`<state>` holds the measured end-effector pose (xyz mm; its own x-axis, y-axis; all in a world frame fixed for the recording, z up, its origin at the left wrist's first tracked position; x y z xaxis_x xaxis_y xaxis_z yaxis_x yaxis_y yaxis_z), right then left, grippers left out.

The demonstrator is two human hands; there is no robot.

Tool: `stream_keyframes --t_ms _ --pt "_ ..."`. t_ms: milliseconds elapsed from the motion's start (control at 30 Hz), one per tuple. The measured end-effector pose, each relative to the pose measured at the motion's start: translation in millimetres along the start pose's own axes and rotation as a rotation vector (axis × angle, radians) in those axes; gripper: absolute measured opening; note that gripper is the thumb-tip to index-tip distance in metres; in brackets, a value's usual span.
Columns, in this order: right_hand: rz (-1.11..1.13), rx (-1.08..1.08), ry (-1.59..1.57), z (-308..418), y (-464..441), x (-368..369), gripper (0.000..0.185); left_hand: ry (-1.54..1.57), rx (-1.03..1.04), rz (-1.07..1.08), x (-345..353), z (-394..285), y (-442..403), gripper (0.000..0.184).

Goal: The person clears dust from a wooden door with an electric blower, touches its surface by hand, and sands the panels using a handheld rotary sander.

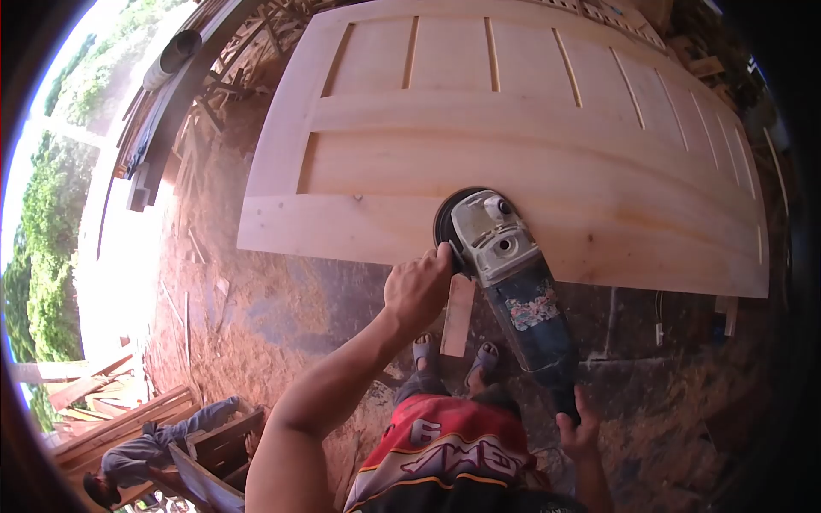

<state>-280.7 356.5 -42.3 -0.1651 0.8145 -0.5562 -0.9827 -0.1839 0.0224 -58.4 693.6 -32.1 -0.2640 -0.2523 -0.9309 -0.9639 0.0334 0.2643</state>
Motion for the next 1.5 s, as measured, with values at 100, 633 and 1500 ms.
stream_keyframes --t_ms 100,633,1500 --pt "0.016 -0.01 -0.003 3 -3 6 0.058 0.006 -0.012 0.012 -2 7 3 0.013" --pt "-0.004 0.202 -0.015 -22 28 11 0.065 0.068 0.066 0.023 0 -2 -2 0.013" --pt "0.09 -0.125 0.041 65 -21 73 0.053 0.032 -0.172 -0.051 -19 119 57 0.012"
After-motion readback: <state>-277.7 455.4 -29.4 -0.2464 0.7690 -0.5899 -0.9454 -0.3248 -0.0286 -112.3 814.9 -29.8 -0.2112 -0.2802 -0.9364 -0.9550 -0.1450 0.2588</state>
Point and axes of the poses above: each hand's wrist, its own y-axis away from the middle knuckle, its own x-axis out of the palm, z = x × y, the point moved 10 cm from there along -y, towards the middle knuckle, and after that the axes turned 7 degrees about -x, right-handed, at the moved point
